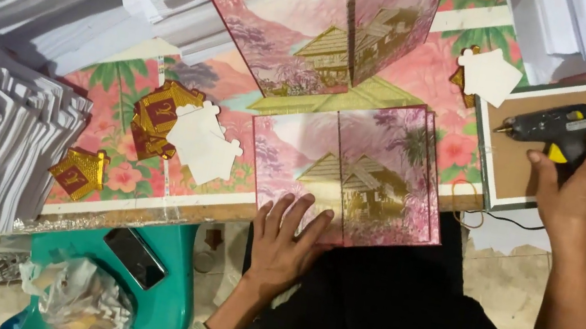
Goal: The person repeatedly applies hot glue to the back of small gold house-shaped cutouts and presses them onto the center of pink cards with a printed house scene. The person handles the cards and cutouts one at a time, using a hot glue gun throughout the clip.
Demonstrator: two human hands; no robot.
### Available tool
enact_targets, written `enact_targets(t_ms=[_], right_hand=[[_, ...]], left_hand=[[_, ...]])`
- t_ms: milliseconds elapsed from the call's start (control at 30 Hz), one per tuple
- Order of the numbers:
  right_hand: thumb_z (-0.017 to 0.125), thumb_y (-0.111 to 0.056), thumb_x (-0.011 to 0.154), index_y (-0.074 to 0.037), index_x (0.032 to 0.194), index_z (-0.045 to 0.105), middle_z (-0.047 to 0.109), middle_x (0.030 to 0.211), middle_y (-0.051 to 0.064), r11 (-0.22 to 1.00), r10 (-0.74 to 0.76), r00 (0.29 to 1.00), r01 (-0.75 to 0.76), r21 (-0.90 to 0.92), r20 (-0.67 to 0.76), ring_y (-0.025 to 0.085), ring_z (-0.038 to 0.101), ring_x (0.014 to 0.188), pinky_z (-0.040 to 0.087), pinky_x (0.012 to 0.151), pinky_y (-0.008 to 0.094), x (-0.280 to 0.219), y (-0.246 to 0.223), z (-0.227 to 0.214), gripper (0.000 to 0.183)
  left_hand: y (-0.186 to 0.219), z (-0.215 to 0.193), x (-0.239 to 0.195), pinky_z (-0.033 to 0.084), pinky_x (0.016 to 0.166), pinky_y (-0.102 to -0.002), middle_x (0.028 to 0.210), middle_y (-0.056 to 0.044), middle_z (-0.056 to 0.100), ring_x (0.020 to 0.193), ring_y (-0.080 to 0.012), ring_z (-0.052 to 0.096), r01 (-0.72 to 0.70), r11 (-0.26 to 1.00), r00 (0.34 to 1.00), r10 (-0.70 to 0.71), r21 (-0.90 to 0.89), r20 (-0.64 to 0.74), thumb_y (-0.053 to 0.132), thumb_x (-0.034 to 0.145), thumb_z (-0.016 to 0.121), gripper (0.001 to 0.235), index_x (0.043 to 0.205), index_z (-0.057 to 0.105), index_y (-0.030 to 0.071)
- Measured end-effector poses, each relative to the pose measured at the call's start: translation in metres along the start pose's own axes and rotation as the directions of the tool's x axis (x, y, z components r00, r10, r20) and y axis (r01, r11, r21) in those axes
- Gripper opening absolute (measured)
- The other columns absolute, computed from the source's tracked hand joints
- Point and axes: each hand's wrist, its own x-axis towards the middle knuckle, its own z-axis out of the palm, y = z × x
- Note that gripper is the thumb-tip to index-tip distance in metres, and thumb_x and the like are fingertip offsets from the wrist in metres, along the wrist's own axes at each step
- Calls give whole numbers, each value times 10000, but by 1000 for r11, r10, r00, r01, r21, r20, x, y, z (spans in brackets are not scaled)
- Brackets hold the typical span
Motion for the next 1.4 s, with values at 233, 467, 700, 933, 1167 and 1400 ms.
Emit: enact_targets(t_ms=[233, 467, 700, 933, 1167, 1400], right_hand=[[685, -204, 922, 120, 1245, 384, 483, 1125, 313, 913, -133, 990, 105, 394, 44, 439, 468, 1031, 421, 799, 532, 5, -75, -44, 548], [592, -337, 887, 64, 1036, 605, 521, 958, 187, 649, -526, 798, 600, 467, -295, 371, 511, 831, 396, 740, 448, -13, -140, 22, 428], [585, -267, 899, 32, 1039, 641, 578, 993, 167, 577, -592, 737, 671, 466, -327, 335, 544, 837, 425, 728, 410, -2, -172, 12, 335], [441, -209, 965, 75, 1078, 609, 536, 973, 194, 593, -583, 734, 677, 436, -347, 360, 506, 819, 400, 690, 418, 14, -168, 16, 349], [418, -254, 991, 77, 1062, 617, 547, 954, 205, 610, -589, 747, 661, 437, -308, 368, 500, 790, 400, 691, 430, 12, -152, 24, 393], [413, -119, 964, 75, 1046, 629, 531, 954, 193, 620, -533, 753, 658, 428, -385, 354, 498, 794, 410, 669, 416, 20, -176, 18, 301]], left_hand=[[-4, 3, -1, 405, 876, -407, 1194, -52, 571, 1070, -270, 552, -73, 997, 995, 71, -31, -71, 376, 924, 621, 311, 1167, 602, 183], [-7, 24, -8, 467, 866, -363, 1107, -18, 637, 990, -230, 597, -59, 998, 969, 58, 3, -241, 411, 836, 648, 320, 1126, 658, 275], [-7, 22, -9, 467, 851, -358, 1087, -20, 640, 967, -227, 600, -17, 998, 961, 1, -56, -276, 391, 846, 646, 295, 1110, 665, 259], [-11, 18, -2, 486, 818, -353, 1044, -21, 650, 917, -222, 620, -66, 998, 957, 58, -18, -284, 400, 856, 630, 302, 1124, 663, 265], [-10, 20, -3, 484, 816, -355, 1048, -30, 650, 916, -227, 618, -47, 999, 954, 41, -13, -297, 396, 883, 602, 270, 1108, 672, 262], [-16, 18, -9, 474, 822, -348, 1082, -43, 635, 939, -241, 609, -37, 995, 971, 14, -94, -237, 358, 880, 620, 263, 1099, 664, 219]])
